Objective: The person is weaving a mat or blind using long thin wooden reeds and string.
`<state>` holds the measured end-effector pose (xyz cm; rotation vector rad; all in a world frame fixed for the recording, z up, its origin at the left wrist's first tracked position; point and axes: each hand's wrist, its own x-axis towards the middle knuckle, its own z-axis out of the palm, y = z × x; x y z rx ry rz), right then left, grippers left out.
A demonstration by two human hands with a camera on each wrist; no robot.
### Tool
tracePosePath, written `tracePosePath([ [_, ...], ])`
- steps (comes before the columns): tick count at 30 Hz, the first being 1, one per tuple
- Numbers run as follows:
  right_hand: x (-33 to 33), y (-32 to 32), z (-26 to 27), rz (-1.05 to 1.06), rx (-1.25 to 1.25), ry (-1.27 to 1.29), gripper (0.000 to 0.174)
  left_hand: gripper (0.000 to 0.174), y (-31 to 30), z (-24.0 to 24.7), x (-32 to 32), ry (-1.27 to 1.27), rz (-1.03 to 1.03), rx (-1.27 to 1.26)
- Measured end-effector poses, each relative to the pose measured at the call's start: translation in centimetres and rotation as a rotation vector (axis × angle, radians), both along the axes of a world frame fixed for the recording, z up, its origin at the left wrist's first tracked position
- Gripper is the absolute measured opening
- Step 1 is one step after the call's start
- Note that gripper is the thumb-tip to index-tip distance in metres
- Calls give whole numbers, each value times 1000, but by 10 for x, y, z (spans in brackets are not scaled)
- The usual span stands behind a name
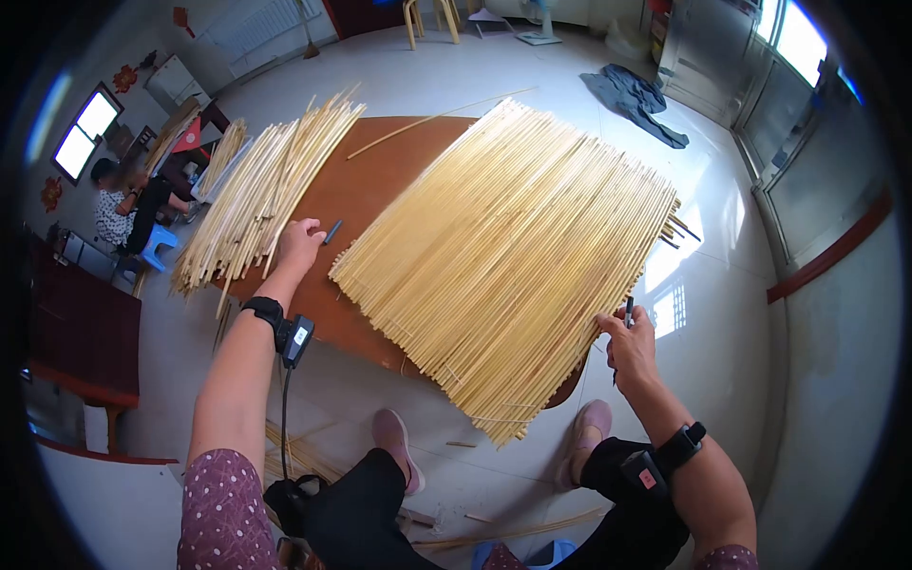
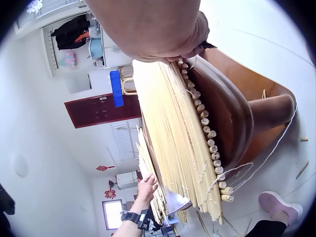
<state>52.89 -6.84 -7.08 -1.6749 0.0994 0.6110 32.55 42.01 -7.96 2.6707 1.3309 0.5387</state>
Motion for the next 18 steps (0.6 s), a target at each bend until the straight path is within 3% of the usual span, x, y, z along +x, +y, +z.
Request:
tracePosePath([
  [2, 2, -1, 2, 18, -27, -4, 26, 32, -9, 0, 10, 13, 17, -74],
  [4, 0, 0, 6, 45, -62, -38, 26, 29, -14, -4, 13, 191, 37, -68],
  [9, 5, -9, 16, 203, -319, -150, 24, 20, -15, -15, 3, 153, 13, 24],
  [10, 11, -14, 13, 197, -315, -150, 24, 20, -20, -12, 1, 3, 34, -32],
  [12, 26, -26, 7, 75, -283, -442, 26, 21, -31, -1, -2, -301, 73, -137],
  [13, 18, -25, 38, 56, -156, -232, 32, 21, -53, 15, -2, -465, 16, -346],
  [14, 11, -19, 48, 48, -151, -230, 32, 22, -77, 30, -2, -626, -43, -559],
  [16, -6, -12, 60, -72, 502, -58, 37, 22, -143, 59, -6, -629, -323, -817],
  [18, -38, 6, 61, -70, 663, -82, 41, 20, -214, 73, -18, -673, -447, -1136],
])
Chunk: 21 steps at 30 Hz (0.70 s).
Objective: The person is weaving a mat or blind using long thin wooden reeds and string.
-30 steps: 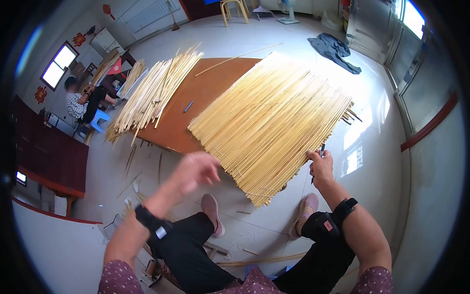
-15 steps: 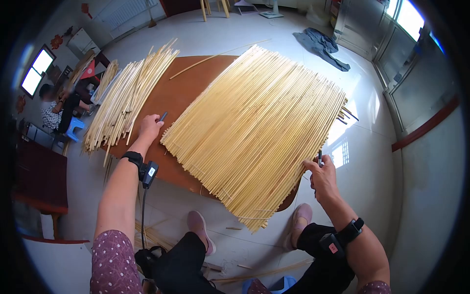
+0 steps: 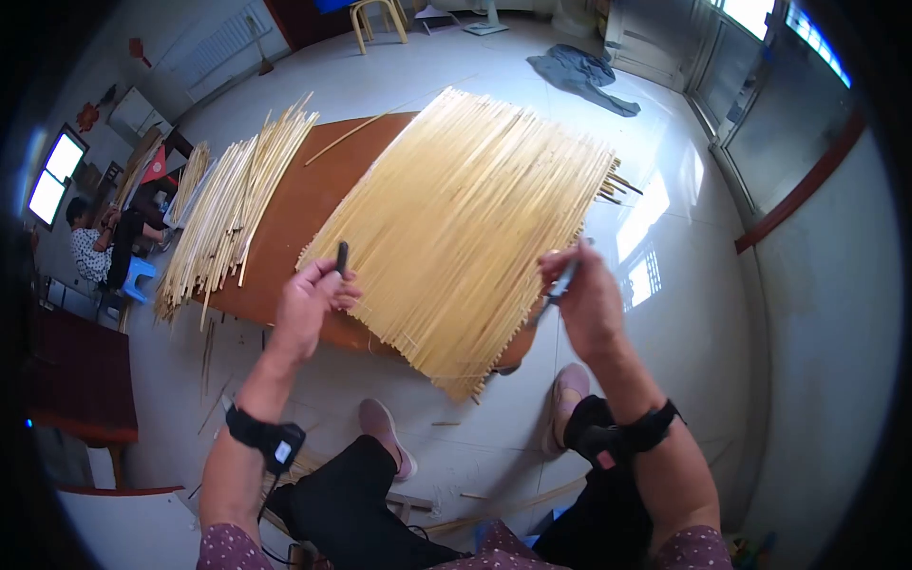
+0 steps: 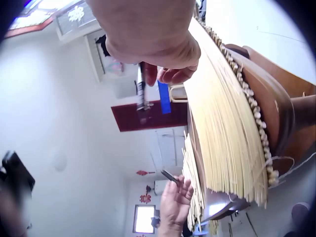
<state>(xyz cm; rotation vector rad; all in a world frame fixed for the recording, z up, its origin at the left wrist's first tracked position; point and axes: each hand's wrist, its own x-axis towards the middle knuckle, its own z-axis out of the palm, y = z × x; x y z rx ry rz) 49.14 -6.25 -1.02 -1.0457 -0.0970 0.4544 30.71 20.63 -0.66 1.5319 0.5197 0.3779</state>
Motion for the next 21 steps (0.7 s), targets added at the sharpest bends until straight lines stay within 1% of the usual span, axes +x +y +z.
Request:
tracePosePath([
  [2, -33, -4, 10, 214, -59, 133, 43, 19, -68, 14, -13, -2, -59, -191],
  [3, -42, -6, 7, 338, 71, 185, 43, 19, -90, 18, -21, 5, -67, -203],
  [4, -47, -6, 4, 465, 203, 232, 43, 20, -108, 21, -26, -7, -94, -280],
  [5, -50, -5, 5, 479, 283, 273, 40, 21, -122, 22, -31, -19, -119, -356],
  [6, -56, -2, 8, 475, 278, 276, 40, 21, -132, 18, -36, -17, -121, -362],
  [8, -63, 5, 14, 344, 332, 293, 35, 21, -143, 8, -40, -46, -70, -429],
  [9, -63, 4, 10, 368, 366, 266, 30, 21, -146, 4, -39, -46, -70, -429],
  [11, -63, 3, 7, 344, 367, 287, 29, 26, -149, -4, -38, -157, 14, -644],
  [12, -63, 4, 6, 319, 367, 310, 28, 26, -147, -8, -37, -158, 24, -645],
  [14, -63, 4, 3, 344, 356, 307, 26, 30, -138, -13, -34, -236, 70, -743],
  [16, -64, 7, 2, 366, 347, 298, 24, 32, -130, -15, -34, -271, 66, -753],
  [18, -66, 11, 1, 387, 318, 297, 22, 28, -121, -24, -35, -330, 50, -793],
  [21, -66, 16, 2, 402, 363, 304, 20, 25, -117, -29, -34, -293, 71, -754],
])
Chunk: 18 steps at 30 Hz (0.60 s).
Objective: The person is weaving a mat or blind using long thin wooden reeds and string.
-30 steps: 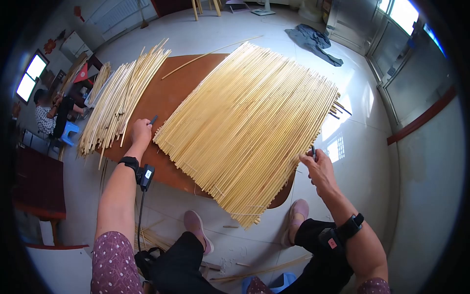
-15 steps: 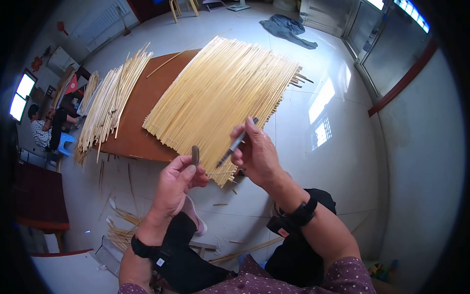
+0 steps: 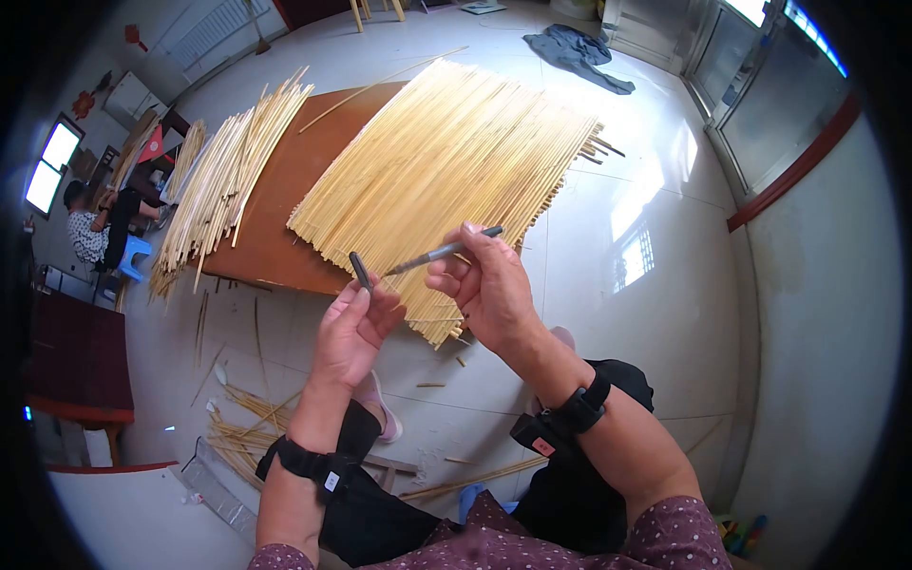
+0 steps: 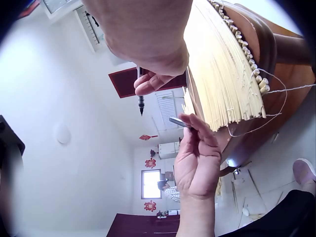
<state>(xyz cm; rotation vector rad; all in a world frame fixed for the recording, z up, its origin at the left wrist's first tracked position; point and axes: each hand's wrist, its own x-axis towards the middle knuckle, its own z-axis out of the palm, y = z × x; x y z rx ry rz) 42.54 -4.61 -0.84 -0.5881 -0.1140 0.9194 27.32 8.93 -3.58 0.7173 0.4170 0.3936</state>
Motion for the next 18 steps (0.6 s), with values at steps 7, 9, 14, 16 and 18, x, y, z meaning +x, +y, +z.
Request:
tracePosePath([
  [7, -12, 22, 7, 1, 42, 88, 13, 19, -14, 13, 3, 59, -173, 67],
  [9, -17, 26, 5, 50, 89, 65, 11, 18, -10, 4, 4, 7, -8, 79],
  [14, -19, 32, 3, 41, 40, -41, 6, 16, 18, 10, -5, -54, 156, -30],
  [16, -24, 33, 4, 49, -56, -93, 6, 15, 20, 11, -6, -60, 209, -63],
  [18, -28, 35, 0, 53, -68, -105, 6, 13, 22, 12, -8, -65, 261, -99],
])
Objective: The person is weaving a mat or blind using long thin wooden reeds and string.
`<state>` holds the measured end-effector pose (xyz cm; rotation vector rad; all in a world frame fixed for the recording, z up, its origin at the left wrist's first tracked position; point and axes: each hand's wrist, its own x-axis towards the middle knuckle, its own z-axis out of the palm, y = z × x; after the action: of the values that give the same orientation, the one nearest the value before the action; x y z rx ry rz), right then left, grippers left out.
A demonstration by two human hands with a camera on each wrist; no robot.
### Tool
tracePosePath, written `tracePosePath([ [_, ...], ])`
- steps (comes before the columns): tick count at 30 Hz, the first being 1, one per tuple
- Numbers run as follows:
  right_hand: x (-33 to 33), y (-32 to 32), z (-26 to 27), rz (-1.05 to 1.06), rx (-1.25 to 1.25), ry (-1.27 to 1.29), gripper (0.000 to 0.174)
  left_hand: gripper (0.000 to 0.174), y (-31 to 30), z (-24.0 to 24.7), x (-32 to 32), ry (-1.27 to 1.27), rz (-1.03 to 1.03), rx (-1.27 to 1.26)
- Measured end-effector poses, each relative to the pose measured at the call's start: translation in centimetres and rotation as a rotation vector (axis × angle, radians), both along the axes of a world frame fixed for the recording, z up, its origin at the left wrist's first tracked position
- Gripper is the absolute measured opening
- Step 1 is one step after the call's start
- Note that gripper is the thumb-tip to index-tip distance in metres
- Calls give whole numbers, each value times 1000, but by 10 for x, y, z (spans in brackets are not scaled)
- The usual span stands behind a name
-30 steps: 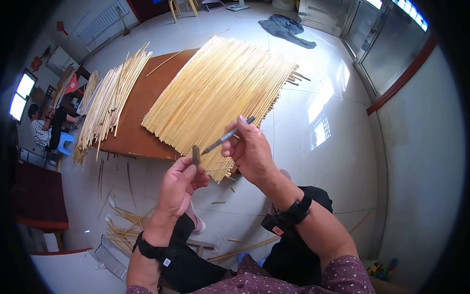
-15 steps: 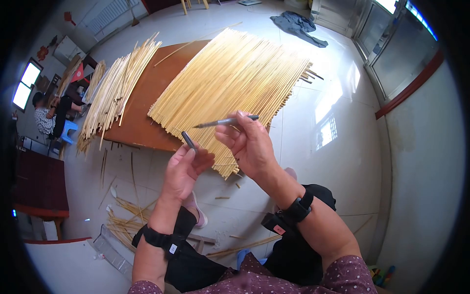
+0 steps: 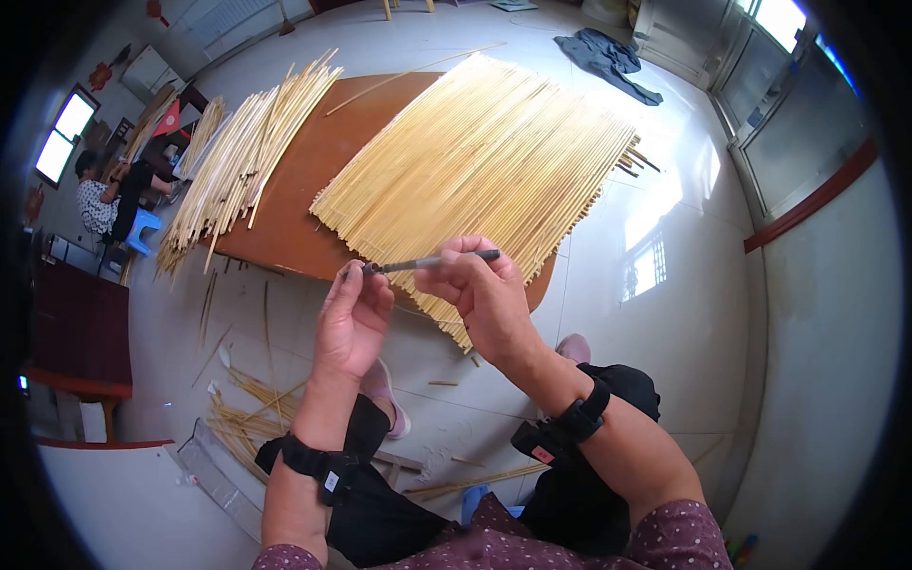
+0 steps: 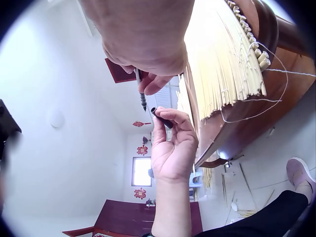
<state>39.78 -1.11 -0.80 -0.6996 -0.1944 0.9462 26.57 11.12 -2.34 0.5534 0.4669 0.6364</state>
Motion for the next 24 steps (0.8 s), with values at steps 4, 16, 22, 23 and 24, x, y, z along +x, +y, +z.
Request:
tracePosePath([
  [4, -3, 4, -2, -43, -6, -9, 7, 11, 3, 1, -2, -32, 10, -35],
  [16, -11, 7, 1, -35, -36, -77, 7, 17, -1, 6, -3, 72, 36, 153],
  [22, -14, 8, -2, 0, -76, -174, 9, 19, -9, 8, 2, 107, -1, 232],
  [23, -14, 8, -4, -1, -77, -174, 9, 19, -11, 8, 4, 112, -14, 240],
  [24, -14, 8, -7, 0, -81, -203, 10, 19, -13, 8, 4, 112, -15, 239],
])
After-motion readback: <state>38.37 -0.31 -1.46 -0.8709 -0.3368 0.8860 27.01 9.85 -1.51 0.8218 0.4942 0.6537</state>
